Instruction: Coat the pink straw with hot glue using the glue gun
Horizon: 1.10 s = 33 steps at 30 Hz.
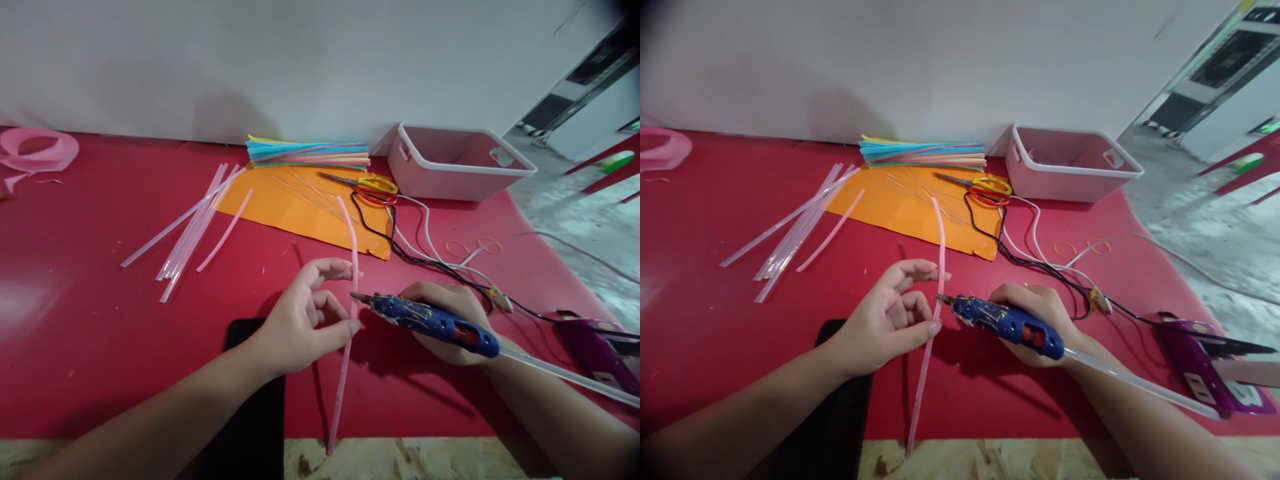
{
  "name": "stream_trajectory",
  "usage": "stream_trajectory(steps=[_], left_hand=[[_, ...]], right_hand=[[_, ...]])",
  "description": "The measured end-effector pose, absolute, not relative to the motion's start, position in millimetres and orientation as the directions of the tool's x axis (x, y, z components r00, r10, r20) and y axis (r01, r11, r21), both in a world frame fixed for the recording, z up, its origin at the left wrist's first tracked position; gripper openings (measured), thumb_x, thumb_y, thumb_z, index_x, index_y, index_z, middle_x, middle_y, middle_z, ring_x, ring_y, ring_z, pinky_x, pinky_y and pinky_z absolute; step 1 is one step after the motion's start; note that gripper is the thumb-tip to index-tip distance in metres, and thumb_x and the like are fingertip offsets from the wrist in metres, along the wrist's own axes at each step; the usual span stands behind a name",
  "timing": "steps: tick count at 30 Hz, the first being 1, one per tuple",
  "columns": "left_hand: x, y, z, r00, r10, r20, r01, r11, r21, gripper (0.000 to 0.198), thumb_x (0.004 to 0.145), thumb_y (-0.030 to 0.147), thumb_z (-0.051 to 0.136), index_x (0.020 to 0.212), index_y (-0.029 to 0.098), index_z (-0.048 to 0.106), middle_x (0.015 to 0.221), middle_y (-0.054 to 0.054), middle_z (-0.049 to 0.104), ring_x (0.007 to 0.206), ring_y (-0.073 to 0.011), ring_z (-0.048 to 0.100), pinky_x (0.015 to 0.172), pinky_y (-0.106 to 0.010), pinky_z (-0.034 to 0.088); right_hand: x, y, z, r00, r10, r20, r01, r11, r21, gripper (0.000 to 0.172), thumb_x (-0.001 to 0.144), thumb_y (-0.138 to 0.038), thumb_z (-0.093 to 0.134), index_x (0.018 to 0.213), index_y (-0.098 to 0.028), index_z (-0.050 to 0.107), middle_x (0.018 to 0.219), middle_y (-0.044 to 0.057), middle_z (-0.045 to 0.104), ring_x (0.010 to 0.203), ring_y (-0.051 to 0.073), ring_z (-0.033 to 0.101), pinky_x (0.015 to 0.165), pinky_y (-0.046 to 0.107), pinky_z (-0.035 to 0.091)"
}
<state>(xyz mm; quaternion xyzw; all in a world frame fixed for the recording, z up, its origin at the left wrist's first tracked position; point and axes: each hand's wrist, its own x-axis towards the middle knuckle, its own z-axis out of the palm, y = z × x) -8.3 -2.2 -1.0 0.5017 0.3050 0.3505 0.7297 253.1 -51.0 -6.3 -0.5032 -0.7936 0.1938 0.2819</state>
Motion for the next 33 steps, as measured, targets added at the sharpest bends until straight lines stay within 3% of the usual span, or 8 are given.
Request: stream_trajectory(steps=[12, 18, 24, 33], left_hand=[[-9.1, -3.8, 0.8, 0.6, 0.796, -0.075, -0.261, 0.283, 0.923, 0.049, 0.078, 0.006, 0.078, 0.115, 0.024, 0.052, 0.143, -0.011, 0.05, 0.068, -0.0013, 0.059, 0.064, -0.019, 0.055], [-9.6, -3.7, 0.2, 0.633, 0.771, -0.071, -0.265, 0.301, 0.916, 0.049, 0.082, 0.005, 0.077, 0.119, 0.026, 0.051, 0.12, -0.002, 0.055, 0.068, -0.001, 0.058, 0.065, -0.016, 0.053], [-10.7, -4.8, -1.5, 0.65, 0.758, -0.055, -0.261, 0.291, 0.92, 0.05, 0.084, 0.006, 0.077, 0.121, 0.028, 0.052, 0.14, -0.006, 0.048, 0.072, -0.0014, 0.059, 0.067, -0.019, 0.053], [-13.5, -5.3, -2.3, 0.671, 0.74, -0.052, -0.269, 0.308, 0.912, 0.053, 0.084, 0.006, 0.077, 0.124, 0.028, 0.05, 0.137, -0.007, 0.053, 0.073, -0.0022, 0.06, 0.069, -0.019, 0.054]], right_hand=[[256.2, -51.9, -7.6, -0.309, 0.916, 0.257, 0.694, 0.402, -0.597, 0.01, 0.083, -0.025, 0.061, 0.093, -0.026, 0.063, 0.072, 0.0, 0.073, 0.052, 0.015, 0.063, 0.05, 0.027, 0.046], [257.6, -52.1, -8.1, -0.311, 0.917, 0.25, 0.691, 0.399, -0.603, 0.011, 0.083, -0.025, 0.061, 0.094, -0.026, 0.062, 0.071, -0.001, 0.072, 0.051, 0.014, 0.061, 0.05, 0.026, 0.045], [258.1, -51.5, -8.1, -0.315, 0.914, 0.255, 0.692, 0.406, -0.597, 0.01, 0.084, -0.024, 0.061, 0.094, -0.025, 0.062, 0.072, -0.001, 0.072, 0.052, 0.014, 0.061, 0.051, 0.026, 0.045], [258.9, -51.2, -8.5, -0.307, 0.918, 0.25, 0.697, 0.396, -0.597, 0.009, 0.084, -0.024, 0.061, 0.093, -0.025, 0.061, 0.071, -0.001, 0.071, 0.051, 0.013, 0.06, 0.051, 0.026, 0.045]])
